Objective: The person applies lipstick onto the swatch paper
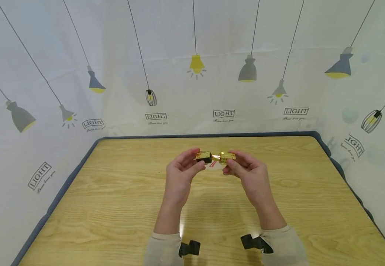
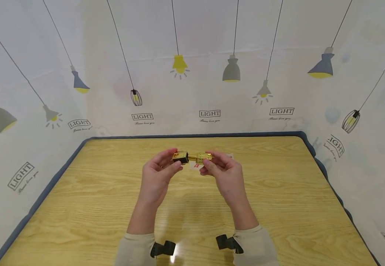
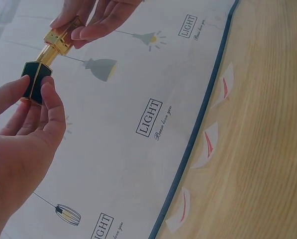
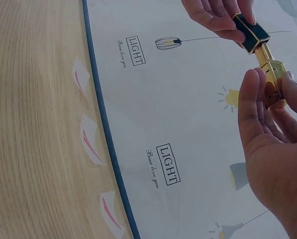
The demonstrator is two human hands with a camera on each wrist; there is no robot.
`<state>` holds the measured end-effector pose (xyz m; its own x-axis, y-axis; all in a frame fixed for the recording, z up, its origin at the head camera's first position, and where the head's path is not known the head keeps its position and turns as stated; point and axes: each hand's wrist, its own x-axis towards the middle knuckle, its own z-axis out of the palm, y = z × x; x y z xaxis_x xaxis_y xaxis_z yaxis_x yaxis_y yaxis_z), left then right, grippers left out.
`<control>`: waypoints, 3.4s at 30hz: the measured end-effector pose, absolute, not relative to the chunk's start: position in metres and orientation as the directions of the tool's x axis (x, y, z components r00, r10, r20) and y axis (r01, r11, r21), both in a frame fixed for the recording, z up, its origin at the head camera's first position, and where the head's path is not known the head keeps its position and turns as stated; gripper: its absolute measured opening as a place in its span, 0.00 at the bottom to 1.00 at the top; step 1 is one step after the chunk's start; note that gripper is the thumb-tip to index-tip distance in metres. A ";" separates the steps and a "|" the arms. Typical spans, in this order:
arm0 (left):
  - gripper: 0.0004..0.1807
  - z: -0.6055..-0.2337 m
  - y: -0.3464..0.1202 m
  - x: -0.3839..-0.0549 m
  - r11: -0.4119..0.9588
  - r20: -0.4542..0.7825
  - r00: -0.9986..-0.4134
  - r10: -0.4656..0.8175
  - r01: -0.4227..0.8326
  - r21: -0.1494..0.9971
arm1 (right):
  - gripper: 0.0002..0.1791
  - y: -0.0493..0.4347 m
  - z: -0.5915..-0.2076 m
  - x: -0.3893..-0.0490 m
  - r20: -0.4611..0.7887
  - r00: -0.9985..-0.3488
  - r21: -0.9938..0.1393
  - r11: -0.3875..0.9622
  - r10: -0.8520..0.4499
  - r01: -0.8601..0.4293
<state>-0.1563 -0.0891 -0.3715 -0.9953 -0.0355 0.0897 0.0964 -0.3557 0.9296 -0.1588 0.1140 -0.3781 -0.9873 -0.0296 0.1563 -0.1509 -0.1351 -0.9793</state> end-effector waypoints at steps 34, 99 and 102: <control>0.21 -0.386 -0.087 -0.158 -0.407 0.090 -0.992 0.084 0.049 0.912 | 0.23 0.115 -0.385 -0.160 0.156 -0.986 -0.987 -0.049 -0.061 -0.153; 0.11 -0.394 -0.089 -0.157 -0.581 0.088 -0.958 0.271 -0.090 0.809 | 0.15 0.130 -0.395 -0.156 0.026 -0.933 -0.817 -0.546 -0.359 0.187; 0.08 -0.394 -0.088 -0.157 -0.587 0.069 -0.963 0.260 -0.101 0.803 | 0.14 0.128 -0.395 -0.156 0.007 -0.934 -0.812 -0.548 -0.356 0.202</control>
